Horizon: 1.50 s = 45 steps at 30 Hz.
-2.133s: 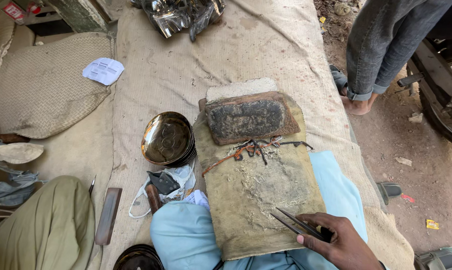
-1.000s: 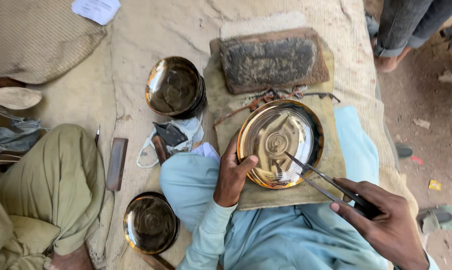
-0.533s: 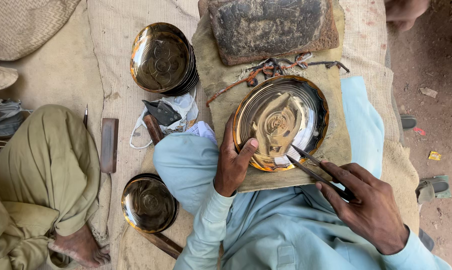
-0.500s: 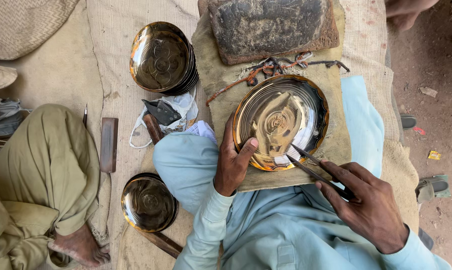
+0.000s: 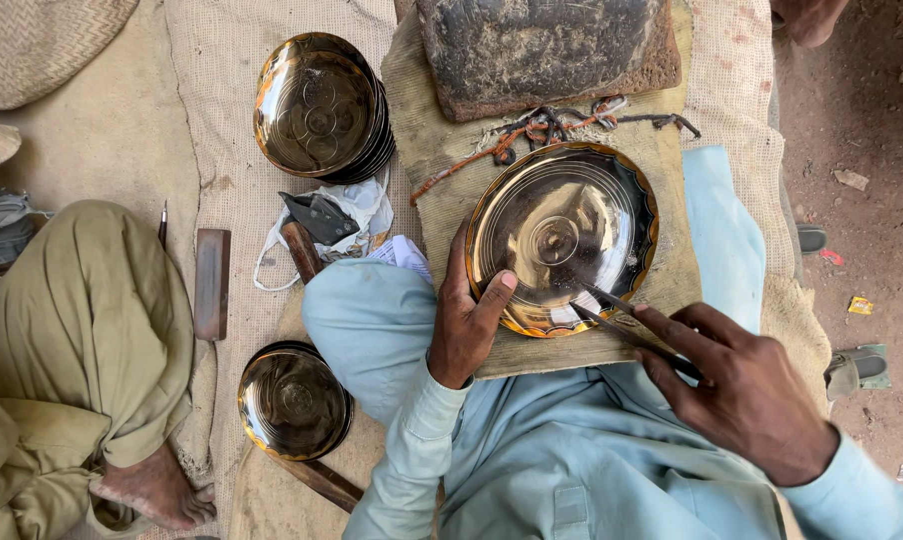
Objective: The person uses a metal stylus to engrave circular patterns into the center of a brass plate. They rotate the plate periodically to continue the design and then place the finished plate onto a stack of similar plates.
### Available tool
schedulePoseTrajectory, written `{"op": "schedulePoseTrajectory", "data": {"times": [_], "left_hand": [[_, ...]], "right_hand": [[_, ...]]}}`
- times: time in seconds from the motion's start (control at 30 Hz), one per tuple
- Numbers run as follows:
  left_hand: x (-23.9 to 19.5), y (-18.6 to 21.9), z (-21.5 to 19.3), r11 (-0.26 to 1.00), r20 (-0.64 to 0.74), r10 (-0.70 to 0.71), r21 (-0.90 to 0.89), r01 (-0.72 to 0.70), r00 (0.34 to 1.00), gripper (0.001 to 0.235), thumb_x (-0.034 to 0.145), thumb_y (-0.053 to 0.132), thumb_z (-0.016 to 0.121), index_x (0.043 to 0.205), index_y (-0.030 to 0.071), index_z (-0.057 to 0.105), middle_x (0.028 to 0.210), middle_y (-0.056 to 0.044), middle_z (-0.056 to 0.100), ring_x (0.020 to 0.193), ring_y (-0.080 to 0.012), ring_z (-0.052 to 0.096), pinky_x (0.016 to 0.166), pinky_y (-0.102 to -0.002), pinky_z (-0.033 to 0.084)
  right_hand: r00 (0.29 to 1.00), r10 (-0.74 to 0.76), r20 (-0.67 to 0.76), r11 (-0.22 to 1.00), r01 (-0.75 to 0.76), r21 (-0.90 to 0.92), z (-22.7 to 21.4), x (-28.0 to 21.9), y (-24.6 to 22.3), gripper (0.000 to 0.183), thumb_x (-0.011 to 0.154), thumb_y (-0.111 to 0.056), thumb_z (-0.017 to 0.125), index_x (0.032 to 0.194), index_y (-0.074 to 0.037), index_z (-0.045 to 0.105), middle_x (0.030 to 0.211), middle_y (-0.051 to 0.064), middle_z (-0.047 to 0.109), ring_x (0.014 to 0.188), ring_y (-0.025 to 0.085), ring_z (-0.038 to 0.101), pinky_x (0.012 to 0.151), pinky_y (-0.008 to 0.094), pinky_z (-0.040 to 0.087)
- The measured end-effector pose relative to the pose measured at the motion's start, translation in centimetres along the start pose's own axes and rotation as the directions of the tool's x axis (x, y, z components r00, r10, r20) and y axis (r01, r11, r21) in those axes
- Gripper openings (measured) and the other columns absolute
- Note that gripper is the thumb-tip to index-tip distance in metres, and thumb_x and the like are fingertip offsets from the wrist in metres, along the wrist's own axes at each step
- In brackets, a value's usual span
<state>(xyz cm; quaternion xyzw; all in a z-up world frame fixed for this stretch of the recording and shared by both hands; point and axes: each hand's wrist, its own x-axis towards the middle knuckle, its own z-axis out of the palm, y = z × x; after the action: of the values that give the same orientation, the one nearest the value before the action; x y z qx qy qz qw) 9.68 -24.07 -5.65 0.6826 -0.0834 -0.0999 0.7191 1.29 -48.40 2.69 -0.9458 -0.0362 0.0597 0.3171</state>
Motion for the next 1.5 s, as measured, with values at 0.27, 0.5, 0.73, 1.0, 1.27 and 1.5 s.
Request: {"op": "schedulePoseTrajectory", "data": {"times": [0.27,0.5,0.73,1.0,1.27,1.5], "left_hand": [[-0.2,-0.2,-0.1,0.993,0.062,0.073,0.091,-0.079,0.995,0.083,0.094,0.011,0.062,0.163,-0.005,0.018,0.155,-0.021,0.05,0.143,-0.0292,0.051,0.123,-0.038,0.037],[-0.3,-0.4,-0.1,0.995,0.055,0.076,0.058,-0.079,0.996,0.084,0.092,0.006,0.062,0.162,-0.006,0.018,0.157,-0.023,0.048,0.146,-0.0303,0.048,0.125,-0.039,0.034],[-0.3,-0.3,-0.2,0.987,0.058,0.087,0.127,-0.093,0.995,0.084,0.091,0.008,0.062,0.163,-0.004,0.021,0.158,-0.024,0.047,0.147,-0.0327,0.048,0.126,-0.039,0.033],[-0.3,-0.1,-0.2,0.986,0.053,0.091,0.134,-0.097,0.994,0.084,0.09,0.005,0.062,0.163,-0.003,0.021,0.158,-0.024,0.048,0.147,-0.0328,0.049,0.125,-0.039,0.034],[-0.1,-0.1,-0.1,0.986,0.054,0.092,0.132,-0.098,0.994,0.085,0.089,0.004,0.061,0.163,-0.003,0.02,0.157,-0.024,0.048,0.145,-0.0334,0.05,0.124,-0.039,0.036],[-0.1,-0.1,-0.1,0.984,0.051,0.055,0.168,-0.063,0.997,0.085,0.089,0.005,0.061,0.162,-0.005,0.02,0.156,-0.026,0.048,0.145,-0.0347,0.05,0.123,-0.04,0.036]], "right_hand": [[0.775,-0.038,0.631,0.857,0.35,-0.378,-4.0,9.0,-1.2,0.037,0.084,-0.015,0.066,0.12,-0.021,0.072,0.089,0.0,0.065,0.056,0.017,0.064,0.046,0.037,0.055],[0.794,0.131,0.594,0.858,0.21,-0.469,-4.1,9.3,-3.4,0.041,0.088,-0.022,0.066,0.128,-0.023,0.068,0.081,0.006,0.071,0.053,0.019,0.068,0.051,0.035,0.059],[0.981,0.05,0.187,0.969,-0.002,-0.248,-3.4,4.3,-3.4,0.043,0.08,-0.029,0.079,0.119,-0.013,0.076,0.082,0.012,0.074,0.054,0.03,0.071,0.056,0.042,0.058],[0.998,0.031,0.047,0.989,-0.024,-0.144,-2.3,3.6,-2.4,0.039,0.078,-0.024,0.079,0.116,-0.012,0.076,0.082,0.013,0.073,0.057,0.028,0.072,0.056,0.04,0.059],[0.998,0.039,0.05,0.988,-0.031,-0.15,-2.4,3.8,-2.7,0.042,0.079,-0.024,0.079,0.12,-0.014,0.076,0.083,0.012,0.073,0.057,0.028,0.072,0.056,0.04,0.059],[0.995,0.061,0.077,0.985,-0.048,-0.164,-2.3,3.7,-2.7,0.045,0.079,-0.025,0.08,0.122,-0.014,0.075,0.082,0.012,0.073,0.058,0.027,0.073,0.056,0.04,0.06]]}}
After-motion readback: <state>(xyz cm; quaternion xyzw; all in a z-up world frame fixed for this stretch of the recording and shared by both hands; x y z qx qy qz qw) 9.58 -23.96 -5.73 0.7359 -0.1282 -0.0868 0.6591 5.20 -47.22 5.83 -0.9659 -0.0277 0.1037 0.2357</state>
